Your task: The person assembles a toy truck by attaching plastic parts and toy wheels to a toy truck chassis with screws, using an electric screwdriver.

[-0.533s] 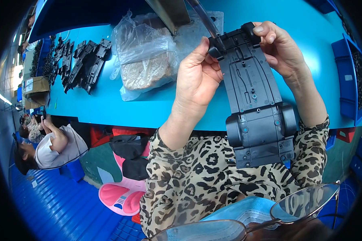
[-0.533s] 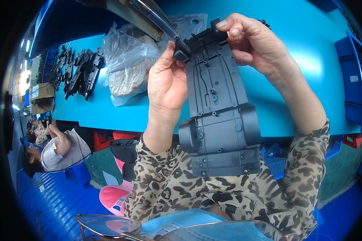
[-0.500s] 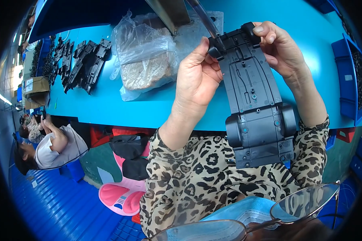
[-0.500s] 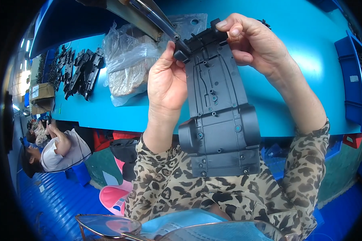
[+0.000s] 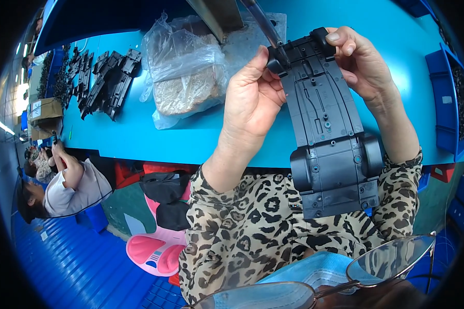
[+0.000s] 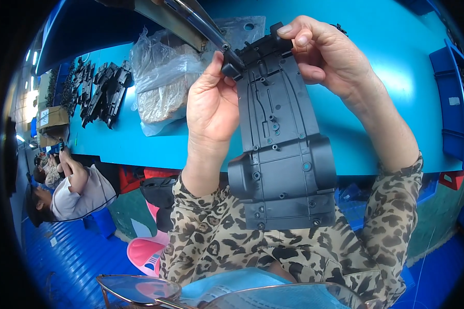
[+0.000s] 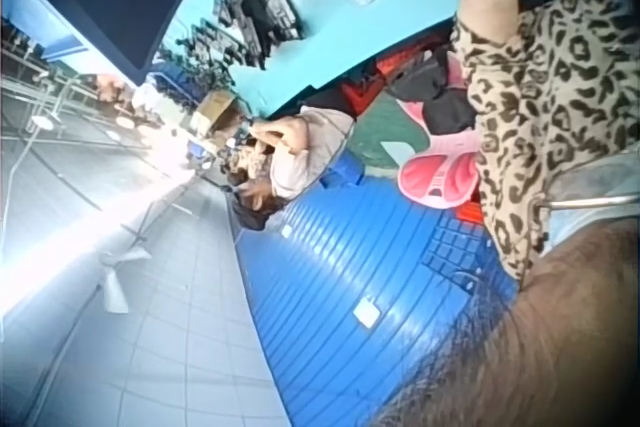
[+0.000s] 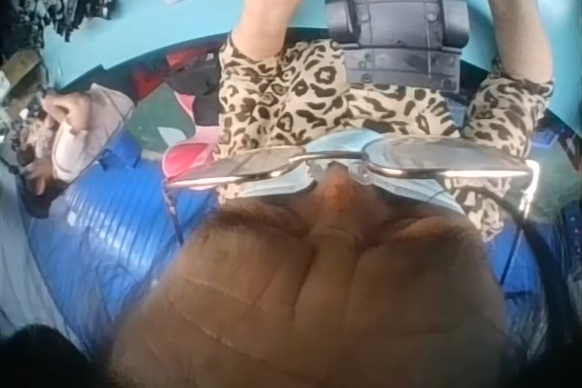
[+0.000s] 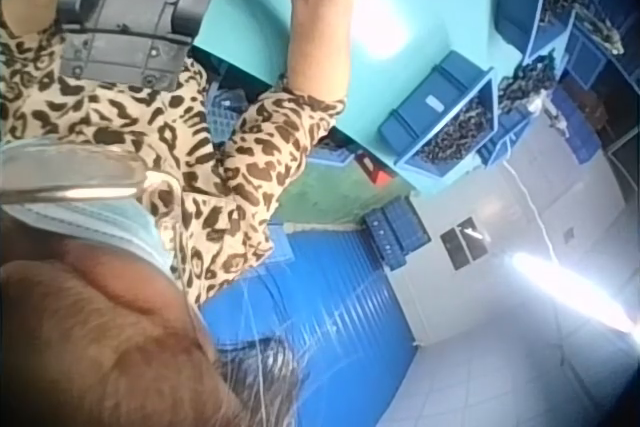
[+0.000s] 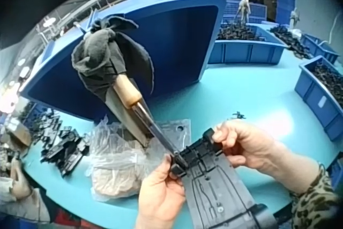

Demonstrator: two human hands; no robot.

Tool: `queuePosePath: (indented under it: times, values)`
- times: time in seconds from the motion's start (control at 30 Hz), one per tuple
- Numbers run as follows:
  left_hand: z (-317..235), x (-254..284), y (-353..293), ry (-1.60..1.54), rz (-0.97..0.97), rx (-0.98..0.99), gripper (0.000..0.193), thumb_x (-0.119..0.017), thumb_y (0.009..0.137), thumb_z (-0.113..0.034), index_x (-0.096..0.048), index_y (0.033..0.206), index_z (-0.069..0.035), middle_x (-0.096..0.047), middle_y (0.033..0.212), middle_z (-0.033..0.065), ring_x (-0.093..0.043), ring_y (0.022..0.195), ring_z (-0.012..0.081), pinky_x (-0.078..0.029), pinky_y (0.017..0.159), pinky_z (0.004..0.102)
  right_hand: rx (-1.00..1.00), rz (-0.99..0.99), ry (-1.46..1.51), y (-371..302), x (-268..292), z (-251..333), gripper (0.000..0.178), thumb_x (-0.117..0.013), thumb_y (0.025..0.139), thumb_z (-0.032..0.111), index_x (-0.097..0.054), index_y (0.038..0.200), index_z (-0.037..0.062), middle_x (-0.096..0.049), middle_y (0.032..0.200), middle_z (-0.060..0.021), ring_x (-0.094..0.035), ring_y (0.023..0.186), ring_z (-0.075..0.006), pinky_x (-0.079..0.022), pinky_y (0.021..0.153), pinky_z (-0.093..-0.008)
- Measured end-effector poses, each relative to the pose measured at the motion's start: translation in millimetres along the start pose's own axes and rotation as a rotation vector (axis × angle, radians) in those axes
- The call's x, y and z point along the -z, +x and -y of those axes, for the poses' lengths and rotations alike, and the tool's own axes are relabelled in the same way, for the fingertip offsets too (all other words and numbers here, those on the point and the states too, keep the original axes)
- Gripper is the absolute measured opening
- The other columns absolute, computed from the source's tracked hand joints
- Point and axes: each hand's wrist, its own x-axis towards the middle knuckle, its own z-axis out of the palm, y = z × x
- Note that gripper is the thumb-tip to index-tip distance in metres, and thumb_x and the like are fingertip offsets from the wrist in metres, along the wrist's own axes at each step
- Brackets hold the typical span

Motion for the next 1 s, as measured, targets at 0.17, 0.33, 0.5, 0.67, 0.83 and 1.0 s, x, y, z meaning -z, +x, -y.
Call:
queuePosePath:
  times: [0.17, 0.33, 0.5, 0.67, 0.83, 1.0]
  values:
    - [-1.1, -1.0, 0.5, -0.007, -0.009, 0.01, 0.021, -0.054, 0.084, -0.026, -0.058, 0.084, -0.005, -0.061, 0.076, 0.0071, -0.058, 0.068, 0.0176, -0.048, 0.058, 0.0312, 0.009, -0.032, -0.015, 0.2, -1.2, 0.4, 0.021, -0.058, 0.075, 0.018, -0.051, 0.055, 0.0141, -0.04, 0.047, 0.0089, -0.03, 0.03, -0.0041, -0.017, 0.03, -0.0189]
    - [-1.7, -2.5, -0.7, -0.028, -0.006, 0.009, 0.021, -0.054, 0.085, -0.025, -0.058, 0.084, -0.004, -0.061, 0.076, 0.0074, -0.058, 0.068, 0.0179, -0.048, 0.058, 0.0317, 0.029, 0.001, -0.031, -1.3, -1.2, 0.5, 0.014, -0.057, 0.075, 0.017, -0.056, 0.062, 0.0122, -0.04, 0.048, 0.0085, -0.031, 0.031, -0.0041, -0.018, 0.03, -0.0188]
    - [-3.7, -1.6, 2.2, -0.018, 0.007, 0.027, 0.021, -0.054, 0.085, -0.025, -0.057, 0.085, -0.004, -0.061, 0.076, 0.0073, -0.058, 0.068, 0.0178, -0.048, 0.058, 0.0321, 0.024, 0.009, -0.028, 1.2, 3.0, 0.2, 0.011, -0.057, 0.074, 0.017, -0.058, 0.065, 0.0119, -0.04, 0.049, 0.0081, -0.031, 0.032, -0.004, -0.02, 0.03, -0.0186]
    - [-1.3, -0.7, 1.1, 0.001, 0.042, -0.016, 0.02, -0.053, 0.085, -0.024, -0.057, 0.085, -0.005, -0.061, 0.077, 0.0071, -0.058, 0.067, 0.0173, -0.048, 0.058, 0.032, 0.013, 0.013, -0.025, 1.7, -0.7, 1.9, 0.009, -0.058, 0.073, 0.016, -0.056, 0.065, 0.0113, -0.04, 0.049, 0.0073, -0.032, 0.034, -0.0037, -0.022, 0.03, -0.0181]
    - [3.4, 3.1, -1.1, 0.107, -0.009, -0.087, 0.02, -0.052, 0.086, -0.025, -0.057, 0.086, -0.005, -0.061, 0.077, 0.007, -0.056, 0.065, 0.0168, -0.047, 0.056, 0.0315, 0.006, 0.013, -0.06, 2.9, 0.0, -2.0, 0.01, -0.056, 0.071, 0.015, -0.051, 0.064, 0.0087, -0.041, 0.052, 0.0057, -0.034, 0.037, -0.004, -0.023, 0.031, -0.017]
    - [6.5, 11.3, -5.7, 0.145, -0.023, -0.081, 0.022, -0.05, 0.087, -0.025, -0.056, 0.086, -0.003, -0.06, 0.076, 0.0088, -0.057, 0.064, 0.0176, -0.047, 0.055, 0.0316, -0.046, 0.079, -0.051, 8.9, 3.6, -5.1, 0.01, -0.053, 0.07, 0.014, -0.05, 0.063, 0.0078, -0.042, 0.054, 0.0046, -0.034, 0.038, -0.0047, -0.023, 0.031, -0.0169]
